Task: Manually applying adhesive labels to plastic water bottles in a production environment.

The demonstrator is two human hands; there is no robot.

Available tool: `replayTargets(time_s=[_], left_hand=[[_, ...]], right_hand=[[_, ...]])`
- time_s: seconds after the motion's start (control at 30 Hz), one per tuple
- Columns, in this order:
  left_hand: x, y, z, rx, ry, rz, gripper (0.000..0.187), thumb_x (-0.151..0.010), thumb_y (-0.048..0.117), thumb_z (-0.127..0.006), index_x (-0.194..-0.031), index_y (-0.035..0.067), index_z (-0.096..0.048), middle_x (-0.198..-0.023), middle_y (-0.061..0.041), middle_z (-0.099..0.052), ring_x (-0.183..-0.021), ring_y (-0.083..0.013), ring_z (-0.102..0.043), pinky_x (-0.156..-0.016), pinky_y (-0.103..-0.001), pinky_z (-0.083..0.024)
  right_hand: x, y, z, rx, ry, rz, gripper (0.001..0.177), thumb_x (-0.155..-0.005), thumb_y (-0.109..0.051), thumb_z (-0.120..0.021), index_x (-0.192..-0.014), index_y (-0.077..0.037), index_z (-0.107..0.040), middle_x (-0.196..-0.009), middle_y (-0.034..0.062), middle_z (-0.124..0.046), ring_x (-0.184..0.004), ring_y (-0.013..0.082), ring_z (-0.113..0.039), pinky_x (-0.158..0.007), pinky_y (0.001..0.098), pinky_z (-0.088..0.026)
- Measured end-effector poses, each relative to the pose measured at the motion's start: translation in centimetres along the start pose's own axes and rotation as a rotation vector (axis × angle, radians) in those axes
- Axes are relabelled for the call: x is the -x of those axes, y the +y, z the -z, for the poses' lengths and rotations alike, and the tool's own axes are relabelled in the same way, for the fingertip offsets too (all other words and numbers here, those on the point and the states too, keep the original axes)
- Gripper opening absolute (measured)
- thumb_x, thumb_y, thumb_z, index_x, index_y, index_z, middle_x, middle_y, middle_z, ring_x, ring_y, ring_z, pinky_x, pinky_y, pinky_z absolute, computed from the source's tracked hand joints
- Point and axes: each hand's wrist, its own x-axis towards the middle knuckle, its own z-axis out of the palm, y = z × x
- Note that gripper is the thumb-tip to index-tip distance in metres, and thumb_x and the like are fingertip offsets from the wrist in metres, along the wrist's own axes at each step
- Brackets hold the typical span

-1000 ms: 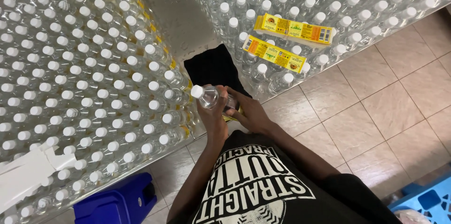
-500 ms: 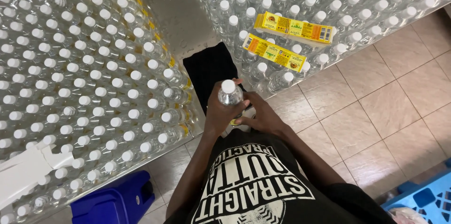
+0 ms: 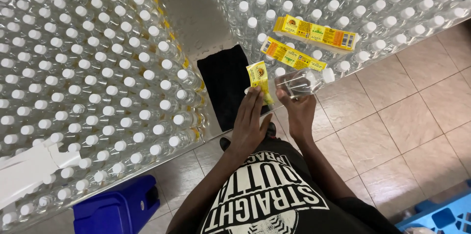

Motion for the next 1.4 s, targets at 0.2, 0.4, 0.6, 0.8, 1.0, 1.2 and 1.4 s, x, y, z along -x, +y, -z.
replayTargets(time_s=[0.2,0.4,0.6,0.8,1.0,1.2,1.4], left_hand=[[-0.6,-0.6,-0.9,-0.096,0.125,0.000,0.060,-0.110,0.026,-0.065,-0.160,-0.002,-0.050,-0.158,-0.020,-0.057,-0.147,-0.0388,-0.057,-0.123,-0.048,-0.048],[0.1,-1.4,-0.9,0.137,0.145,0.078,0.071,-0.110,0.056,-0.054,-0.149,-0.003,-0.058,-0.137,-0.017,-0.068,-0.128,-0.0390,-0.069,-0.114,-0.049,-0.053],[1.3,-2.0,-0.9,0.379,0.078,0.181,0.065,-0.093,0.046,-0.083,-0.138,0.002,-0.064,-0.123,-0.013,-0.070,-0.114,-0.0382,-0.071,-0.104,-0.050,-0.055],[2.2,-1.8,-0.1,0.473,-0.186,0.457,0.076,-0.075,0.036,-0.097,-0.139,0.011,-0.063,-0.123,-0.013,-0.069,-0.116,-0.0416,-0.067,-0.107,-0.052,-0.052],[2.8,-2.1,0.6,0.541,-0.342,0.550,0.083,-0.072,0.036,-0.101,-0.141,0.012,-0.061,-0.128,-0.016,-0.070,-0.123,-0.0424,-0.068,-0.112,-0.051,-0.051],[2.4,-2.3,1.7,0.592,-0.341,0.461,0.082,-0.073,0.035,-0.104,-0.137,0.006,-0.062,-0.140,-0.022,-0.065,-0.133,-0.0455,-0.063,-0.119,-0.055,-0.046],[6.5,-5.6,0.4,0.527,-0.424,0.543,0.081,-0.084,0.040,-0.095,-0.146,0.006,-0.056,-0.152,-0.024,-0.054,-0.145,-0.0489,-0.053,-0.123,-0.061,-0.041]], right_hand=[[1.4,1.4,0.9,-0.034,-0.080,0.031,0.067,-0.083,-0.013,-0.095,-0.137,0.006,-0.060,-0.124,0.0201,-0.072,-0.119,0.0282,-0.070,-0.114,0.0478,-0.054],[1.2,-0.1,2.2,0.170,-0.252,0.099,0.081,-0.065,-0.023,-0.109,-0.133,-0.002,-0.069,-0.122,0.0171,-0.077,-0.119,0.0275,-0.073,-0.111,0.0481,-0.053],[0.7,-1.3,2.7,0.243,-0.382,0.065,0.085,-0.060,-0.030,-0.110,-0.134,-0.016,-0.072,-0.129,0.0075,-0.078,-0.126,0.0243,-0.072,-0.115,0.0464,-0.049],[0.5,-2.3,3.4,0.240,-0.436,0.049,0.080,-0.061,-0.031,-0.109,-0.130,-0.013,-0.074,-0.128,0.0103,-0.080,-0.125,0.0257,-0.072,-0.113,0.0485,-0.050],[0.5,-2.4,4.4,0.238,-0.467,0.034,0.080,-0.059,-0.030,-0.109,-0.129,-0.010,-0.074,-0.126,0.0139,-0.081,-0.125,0.0279,-0.072,-0.113,0.0508,-0.050],[0.6,-2.4,4.9,0.253,-0.458,0.011,0.084,-0.054,-0.029,-0.110,-0.128,-0.011,-0.075,-0.124,0.0140,-0.082,-0.122,0.0289,-0.074,-0.113,0.0502,-0.051],[0.0,-2.9,6.1,0.271,-0.363,-0.009,0.084,-0.056,-0.025,-0.109,-0.131,-0.010,-0.074,-0.122,0.0126,-0.082,-0.119,0.0261,-0.073,-0.111,0.0469,-0.053]])
